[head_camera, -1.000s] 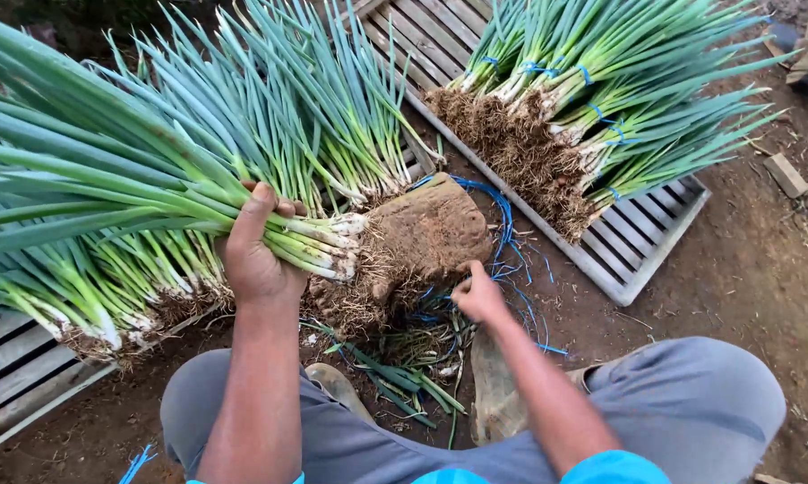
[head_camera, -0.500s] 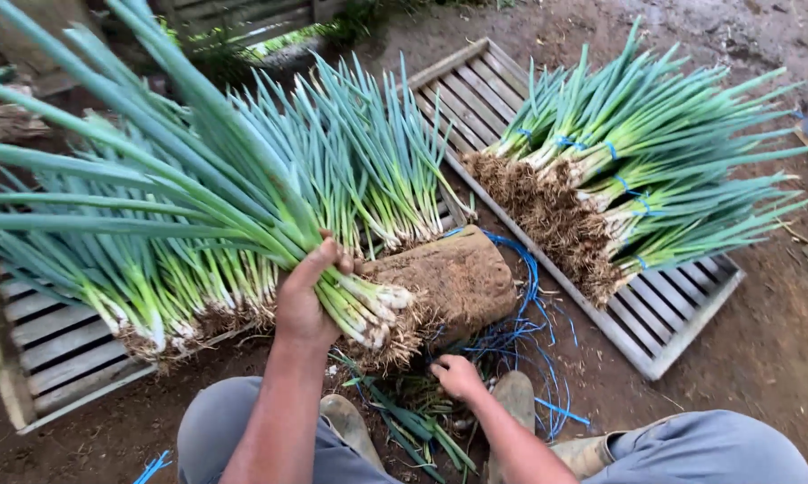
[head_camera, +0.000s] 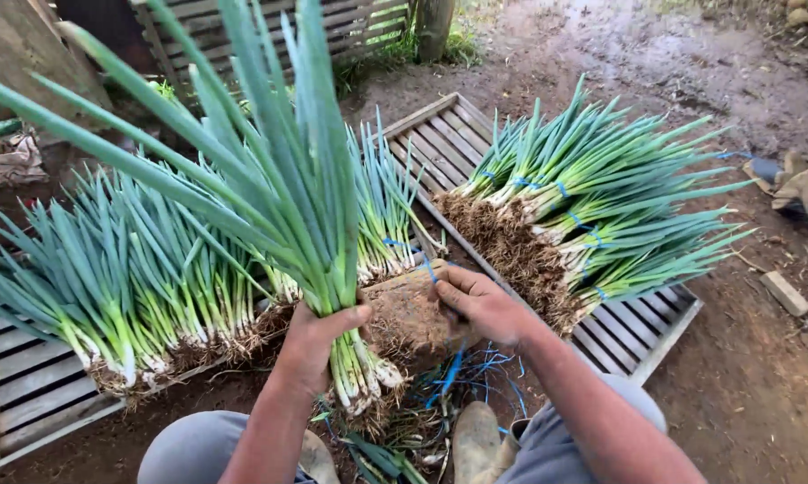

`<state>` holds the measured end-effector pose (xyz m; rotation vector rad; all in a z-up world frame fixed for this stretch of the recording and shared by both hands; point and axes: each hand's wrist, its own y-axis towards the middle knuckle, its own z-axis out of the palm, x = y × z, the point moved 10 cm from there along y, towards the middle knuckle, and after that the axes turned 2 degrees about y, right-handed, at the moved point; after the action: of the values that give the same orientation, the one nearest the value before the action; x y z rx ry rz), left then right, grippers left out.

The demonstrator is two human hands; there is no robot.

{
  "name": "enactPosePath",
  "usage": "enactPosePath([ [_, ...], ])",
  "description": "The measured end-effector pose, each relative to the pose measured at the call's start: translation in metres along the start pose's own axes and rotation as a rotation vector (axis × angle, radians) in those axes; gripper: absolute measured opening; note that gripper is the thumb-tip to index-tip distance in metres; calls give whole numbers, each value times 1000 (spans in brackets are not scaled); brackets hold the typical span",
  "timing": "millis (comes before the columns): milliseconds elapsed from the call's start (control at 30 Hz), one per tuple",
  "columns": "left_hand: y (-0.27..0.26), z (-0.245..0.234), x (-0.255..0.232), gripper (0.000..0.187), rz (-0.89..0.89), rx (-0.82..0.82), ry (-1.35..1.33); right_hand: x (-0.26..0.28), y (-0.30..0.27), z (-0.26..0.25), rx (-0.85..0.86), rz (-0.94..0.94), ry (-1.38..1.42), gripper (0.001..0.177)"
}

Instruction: The person gathers bunches of green onions, aligns the roots, and ties them together using blue plastic ties. The person then places the tied bundles onto a wooden crate next to other completed bundles.

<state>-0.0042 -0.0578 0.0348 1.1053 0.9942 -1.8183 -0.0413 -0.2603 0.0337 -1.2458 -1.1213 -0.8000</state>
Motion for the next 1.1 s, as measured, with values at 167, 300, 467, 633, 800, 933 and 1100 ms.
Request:
enactPosePath([
  [167, -1, 15, 4, 21, -21, 71, 84, -2, 11, 0, -53, -50, -298, 25],
  [300, -1, 26, 1, 52, -86, 32, 62, 2, 11, 8, -5, -29, -401, 18],
  [467, 0, 49, -2, 37, -37, 48, 148, 13, 12, 20, 10, -176, -478, 12],
  [633, 1, 53, 6, 31, -285, -210, 384, 22, 6, 20, -5, -242, -443, 18],
  [800, 7, 51, 7, 20, -267, -280, 346, 16, -1, -2, -18, -73, -458, 17],
  [933, 0, 38, -10, 19, -279, -371, 362, 29, -15, -42, -116, 4, -523, 9],
  [1100, -14, 32, -60, 23, -113, -392, 428, 23, -30, -88, -180, 96, -579, 18],
])
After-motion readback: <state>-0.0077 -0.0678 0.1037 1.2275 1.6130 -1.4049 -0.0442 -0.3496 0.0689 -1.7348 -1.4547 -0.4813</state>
